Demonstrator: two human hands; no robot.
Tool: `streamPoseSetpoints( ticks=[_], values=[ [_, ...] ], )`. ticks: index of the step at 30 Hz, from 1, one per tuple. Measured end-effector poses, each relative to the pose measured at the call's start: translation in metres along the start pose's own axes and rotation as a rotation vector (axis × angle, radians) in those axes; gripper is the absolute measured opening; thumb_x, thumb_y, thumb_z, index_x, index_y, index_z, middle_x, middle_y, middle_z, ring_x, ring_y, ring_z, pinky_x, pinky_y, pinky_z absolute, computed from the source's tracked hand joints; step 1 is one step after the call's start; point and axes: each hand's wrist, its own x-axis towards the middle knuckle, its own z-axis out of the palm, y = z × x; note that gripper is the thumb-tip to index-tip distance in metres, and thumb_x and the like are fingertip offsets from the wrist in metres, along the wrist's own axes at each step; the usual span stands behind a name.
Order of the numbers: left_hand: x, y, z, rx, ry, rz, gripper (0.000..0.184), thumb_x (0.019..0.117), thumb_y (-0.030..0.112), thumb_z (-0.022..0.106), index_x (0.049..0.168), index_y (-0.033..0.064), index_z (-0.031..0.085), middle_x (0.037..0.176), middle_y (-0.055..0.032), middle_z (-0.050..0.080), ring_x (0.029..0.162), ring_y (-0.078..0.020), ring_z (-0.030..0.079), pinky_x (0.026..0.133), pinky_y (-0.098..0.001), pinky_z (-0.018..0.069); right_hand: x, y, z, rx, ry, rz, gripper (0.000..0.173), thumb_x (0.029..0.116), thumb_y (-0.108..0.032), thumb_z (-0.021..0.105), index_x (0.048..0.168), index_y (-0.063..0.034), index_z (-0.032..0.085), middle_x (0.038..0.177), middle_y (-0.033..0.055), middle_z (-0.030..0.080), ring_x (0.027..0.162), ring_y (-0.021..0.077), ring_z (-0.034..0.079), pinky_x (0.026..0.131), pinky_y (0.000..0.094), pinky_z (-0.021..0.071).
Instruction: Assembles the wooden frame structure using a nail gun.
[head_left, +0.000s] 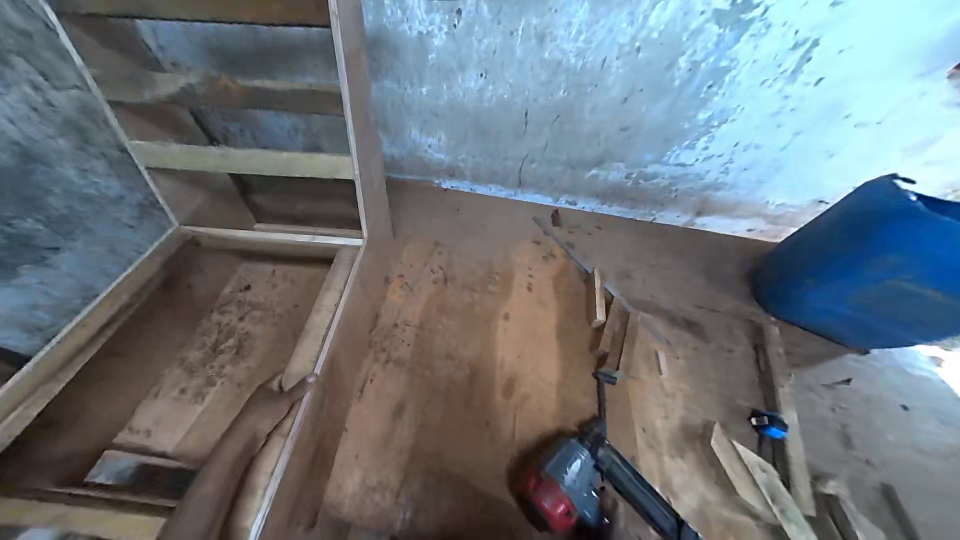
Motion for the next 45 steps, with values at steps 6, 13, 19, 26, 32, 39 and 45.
streamPoseSetpoints(
  ticks=[6,13,19,26,32,39,45],
  values=[
    [-0.116,-0.063,0.021,-0.018,-0.082,-0.03,0.063,0.0868,0.042,0.079,0.138,0.013,0.058,0.121,-0.0094,0.07,0.106,-0.0189,0.07,0.092,-0.0409,0.0591,0.045,-0.025,0.008,-0.163,-0.163,0.12,0.091,0.0778,-0.042,0.081,0.148,-0.0021,0.039,0.122,0.0241,0.067,0.107,0.0439,0.068,0.087,0.0642,0.0557],
    [-0.168,-0.087,0.04,0.108,-0.12,0.071,0.073,0.0825,0.06,0.075,0.138,0.0145,0.059,0.116,-0.0036,0.071,0.103,-0.0119,0.069,0.092,-0.0378,0.059,0.061,-0.08,-0.114,0.984,-0.62,-0.1,0.024,0.0847,-0.016,0.074,0.105,-0.0036,0.068,0.076,0.0084,0.067,0.061,0.02,0.065,0.057,0.0373,0.0585],
    [-0.168,-0.082,0.039,0.149,-0.147,0.098,0.081,0.0837,0.067,0.07,0.145,0.0166,0.054,0.12,-0.002,0.07,0.106,-0.0093,0.069,0.095,-0.0367,0.0585,0.107,-0.147,-0.052,1.506,-0.875,-0.38,0.017,0.0861,-0.02,0.07,0.099,-0.0086,0.072,0.071,0.0009,0.066,0.063,0.0132,0.064,0.067,0.0359,0.0576],
    [-0.167,-0.078,0.038,0.074,-0.2,0.021,0.084,0.0845,0.064,0.072,0.148,0.0149,0.048,0.122,-0.0002,0.07,0.107,-0.008,0.068,0.095,-0.0342,0.059,0.135,-0.21,0.0,1.552,-0.98,-0.264,0.021,0.0809,-0.014,0.061,0.098,-0.0095,0.07,0.064,-0.0002,0.062,0.057,0.0122,0.061,0.06,0.0333,0.0553],
    [-0.162,-0.085,0.037,0.013,-0.201,0.087,0.075,0.0874,0.061,0.072,0.143,0.0145,0.052,0.117,0.0009,0.071,0.103,-0.0085,0.07,0.09,-0.0341,0.0612,0.132,-0.227,0.009,1.439,-0.995,-0.337,0.015,0.083,-0.016,0.061,0.095,-0.0111,0.069,0.065,-0.0002,0.061,0.06,0.0124,0.061,0.063,0.0347,0.0551],
    [-0.165,-0.08,0.035,0.059,-0.213,0.031,0.075,0.0859,0.058,0.072,0.146,0.0189,0.049,0.117,0.0016,0.071,0.101,-0.0088,0.07,0.089,-0.0333,0.0612,0.11,-0.207,0.001,1.331,-1.042,-0.352,0.009,0.0833,-0.014,0.064,0.089,-0.0103,0.069,0.065,0.0006,0.061,0.06,0.0136,0.061,0.064,0.036,0.055],
    [-0.169,-0.08,0.038,0.051,-0.175,0.092,0.057,0.0905,0.042,0.073,0.14,0.0199,0.056,0.111,0.0021,0.073,0.096,-0.009,0.071,0.086,-0.034,0.0617,0.06,-0.193,0.019,1.418,-1.143,-0.33,0.01,0.0825,-0.012,0.071,0.091,-0.0075,0.072,0.069,0.0037,0.067,0.063,0.0147,0.065,0.067,0.0358,0.0583]
  ],
)
